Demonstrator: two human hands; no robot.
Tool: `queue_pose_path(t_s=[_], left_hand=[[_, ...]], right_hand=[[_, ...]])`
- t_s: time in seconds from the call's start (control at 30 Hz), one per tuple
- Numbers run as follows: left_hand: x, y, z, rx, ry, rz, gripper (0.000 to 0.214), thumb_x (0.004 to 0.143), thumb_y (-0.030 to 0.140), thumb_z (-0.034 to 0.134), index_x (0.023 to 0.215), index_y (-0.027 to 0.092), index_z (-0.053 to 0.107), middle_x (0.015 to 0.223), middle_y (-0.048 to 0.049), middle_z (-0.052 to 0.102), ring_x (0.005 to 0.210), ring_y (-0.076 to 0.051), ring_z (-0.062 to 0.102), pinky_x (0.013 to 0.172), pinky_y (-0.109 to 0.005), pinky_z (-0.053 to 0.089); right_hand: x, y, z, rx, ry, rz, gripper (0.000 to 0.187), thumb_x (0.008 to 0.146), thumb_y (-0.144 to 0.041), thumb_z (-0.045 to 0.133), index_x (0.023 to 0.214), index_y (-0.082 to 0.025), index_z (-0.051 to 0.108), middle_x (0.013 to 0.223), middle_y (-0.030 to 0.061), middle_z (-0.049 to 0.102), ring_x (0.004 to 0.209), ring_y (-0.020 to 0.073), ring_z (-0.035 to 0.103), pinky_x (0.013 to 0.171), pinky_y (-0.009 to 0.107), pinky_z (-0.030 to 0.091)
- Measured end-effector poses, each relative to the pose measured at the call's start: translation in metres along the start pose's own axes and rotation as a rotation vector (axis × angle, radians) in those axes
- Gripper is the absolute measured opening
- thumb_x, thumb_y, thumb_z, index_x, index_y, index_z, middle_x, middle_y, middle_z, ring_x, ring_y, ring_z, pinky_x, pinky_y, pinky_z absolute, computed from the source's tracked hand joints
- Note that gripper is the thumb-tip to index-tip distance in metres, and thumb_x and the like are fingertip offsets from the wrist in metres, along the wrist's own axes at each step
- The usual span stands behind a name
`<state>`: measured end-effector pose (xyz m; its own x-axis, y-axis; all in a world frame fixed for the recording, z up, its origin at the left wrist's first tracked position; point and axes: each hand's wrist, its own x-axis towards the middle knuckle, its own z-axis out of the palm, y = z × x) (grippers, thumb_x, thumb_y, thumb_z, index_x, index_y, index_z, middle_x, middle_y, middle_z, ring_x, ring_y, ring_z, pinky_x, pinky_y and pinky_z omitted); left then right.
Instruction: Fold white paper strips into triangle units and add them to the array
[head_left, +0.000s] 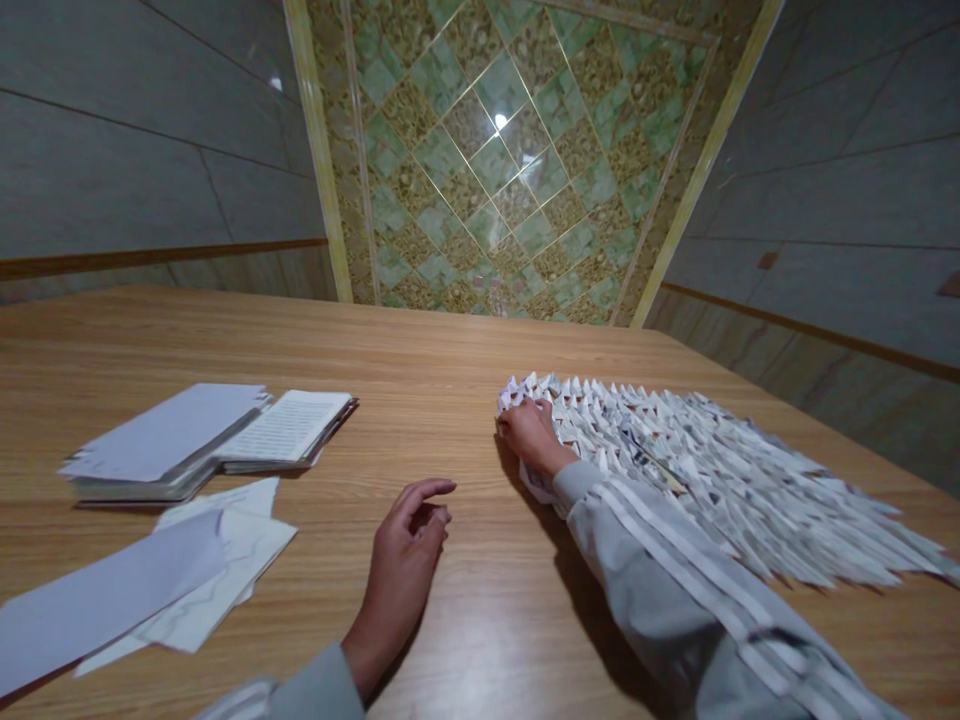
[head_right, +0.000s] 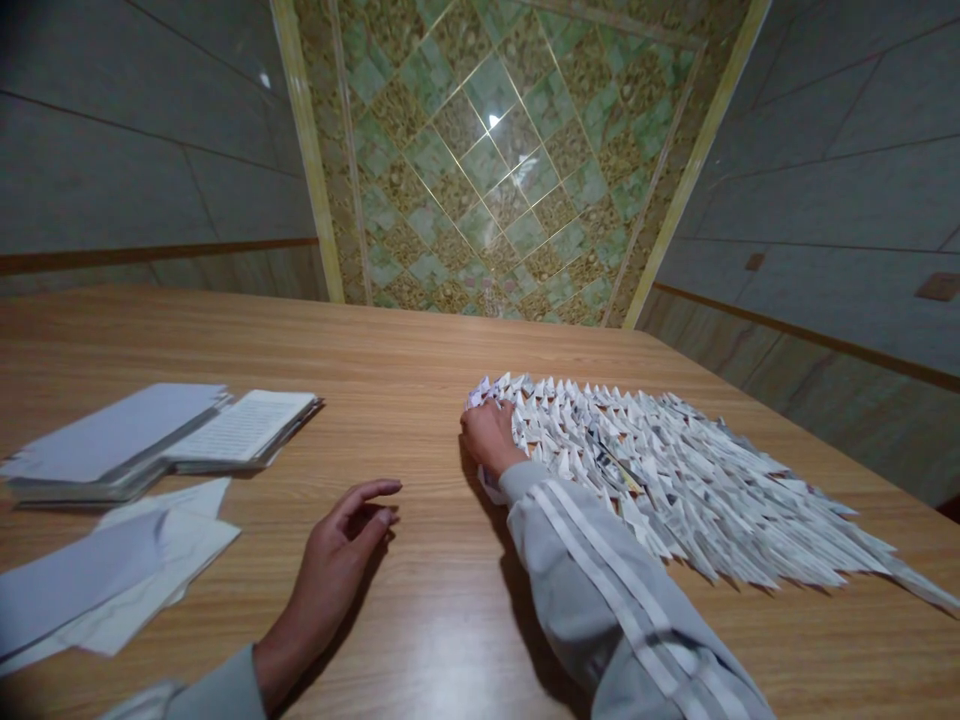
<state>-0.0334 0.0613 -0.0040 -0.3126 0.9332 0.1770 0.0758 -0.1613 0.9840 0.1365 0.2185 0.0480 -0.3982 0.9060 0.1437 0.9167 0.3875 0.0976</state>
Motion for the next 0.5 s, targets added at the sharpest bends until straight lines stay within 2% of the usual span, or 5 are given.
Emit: queue_pose_path(t_s=[0.27,0.37,0.5], left_hand=[[0.003,-0.007,0.001,0.017,-0.008,-0.009,0.031,0.073,0.035,0.068,0.099,0.018,0.075,0.095,-0.0091,0.074,0.079,-0.023,0.066,0.067,-0.032,0.050],[0.003,-0.008,0.001,0.022,-0.014,-0.011,0.031,0.074,0.035,0.068,0.099,0.018,0.074,0.097,-0.0091,0.073,0.080,-0.023,0.065,0.068,-0.032,0.050],[0.002,-0.008,0.000,0.029,-0.029,-0.015,0.032,0.075,0.036,0.066,0.100,0.018,0.074,0.097,-0.0089,0.073,0.078,-0.022,0.065,0.067,-0.032,0.050]], right_hand=[[-0.015,0.029,-0.011,0.031,-0.007,0.084,0.031,0.099,-0.033,0.063,0.126,-0.018,0.061,0.127,0.0094,0.063,0.107,0.0244,0.066,0.091,0.046,0.057],[-0.013,0.029,-0.014,0.046,0.002,0.060,0.030,0.100,-0.033,0.063,0.126,-0.018,0.062,0.128,0.0094,0.063,0.108,0.0245,0.065,0.091,0.046,0.056],[-0.004,0.014,-0.014,0.056,0.008,-0.006,0.031,0.099,-0.033,0.063,0.126,-0.018,0.061,0.128,0.0094,0.063,0.108,0.0247,0.065,0.091,0.046,0.056]])
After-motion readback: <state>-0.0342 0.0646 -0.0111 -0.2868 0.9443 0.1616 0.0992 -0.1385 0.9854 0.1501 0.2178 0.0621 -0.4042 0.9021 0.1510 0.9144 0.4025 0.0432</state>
